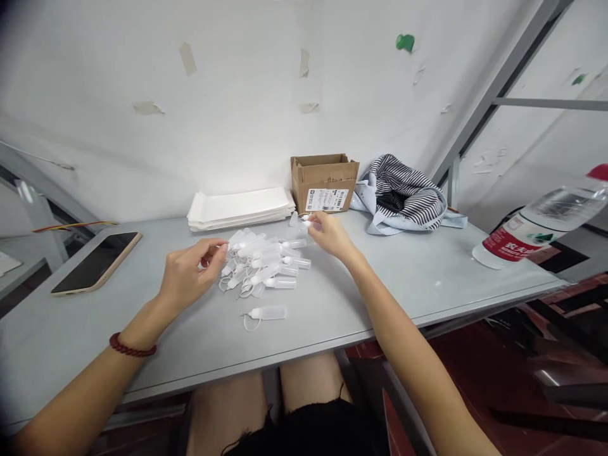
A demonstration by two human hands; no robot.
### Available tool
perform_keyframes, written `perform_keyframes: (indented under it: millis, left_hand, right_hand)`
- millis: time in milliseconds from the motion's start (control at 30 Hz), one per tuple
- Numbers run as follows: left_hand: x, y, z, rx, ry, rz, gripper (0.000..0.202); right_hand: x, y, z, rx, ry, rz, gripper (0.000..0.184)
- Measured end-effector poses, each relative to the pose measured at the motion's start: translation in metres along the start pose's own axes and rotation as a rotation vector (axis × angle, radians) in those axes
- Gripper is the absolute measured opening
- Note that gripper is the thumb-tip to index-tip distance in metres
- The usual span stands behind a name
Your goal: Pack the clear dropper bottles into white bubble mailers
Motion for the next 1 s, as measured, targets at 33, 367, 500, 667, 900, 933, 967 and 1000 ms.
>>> perform_keyframes:
  millis: [33, 367, 500, 667, 900, 933, 967, 1000]
  left_hand:
    - [0.001, 0.0, 0.0, 0.002, 0.003, -0.006, 0.017]
    - [-0.013, 0.019, -0.001, -0.057, -0.189, -0.275, 0.018]
    - [-0.017, 0.02, -0.003, -0.068, -0.208, -0.261, 0.012]
    - [-0.015, 0.021, -0.001, -0.06, -0.198, -0.267, 0.013]
    - [-0.012, 0.021, 0.0, -0.057, -0.173, -0.287, 0.008]
    - [-0.013, 0.023, 0.0, -0.068, -0.176, -0.291, 0.008]
    - [-0.013, 0.024, 0.0, -0.081, -0.18, -0.296, 0.008]
    - [-0.013, 0.025, 0.0, -0.092, -0.184, -0.301, 0.009]
  right_hand:
    - [-0.002, -0.004, -0.001, 0.012, -0.019, 0.167, 0.018]
    - [-0.065, -0.065, -0.035, 0.134, -0.56, 0.958, 0.015]
    - [-0.07, -0.067, -0.037, 0.126, -0.568, 0.941, 0.014]
    - [-0.065, -0.064, -0.035, 0.142, -0.531, 0.929, 0.014]
    - [-0.077, -0.069, -0.04, 0.119, -0.589, 0.837, 0.013]
    - [-0.081, -0.07, -0.041, 0.109, -0.613, 0.831, 0.013]
    - [-0.084, -0.071, -0.042, 0.103, -0.63, 0.829, 0.014]
    - [-0.085, -0.071, -0.043, 0.101, -0.637, 0.829, 0.015]
Point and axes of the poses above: each hand's wrist, its own z-axis towards the middle knuckle, its own x-axis out of the back of the hand, y = z × x, the point moved 10 cm from there along z, towards the middle knuckle, and after that the axes turned 3 degrees about -y, right-handed, at the moved point
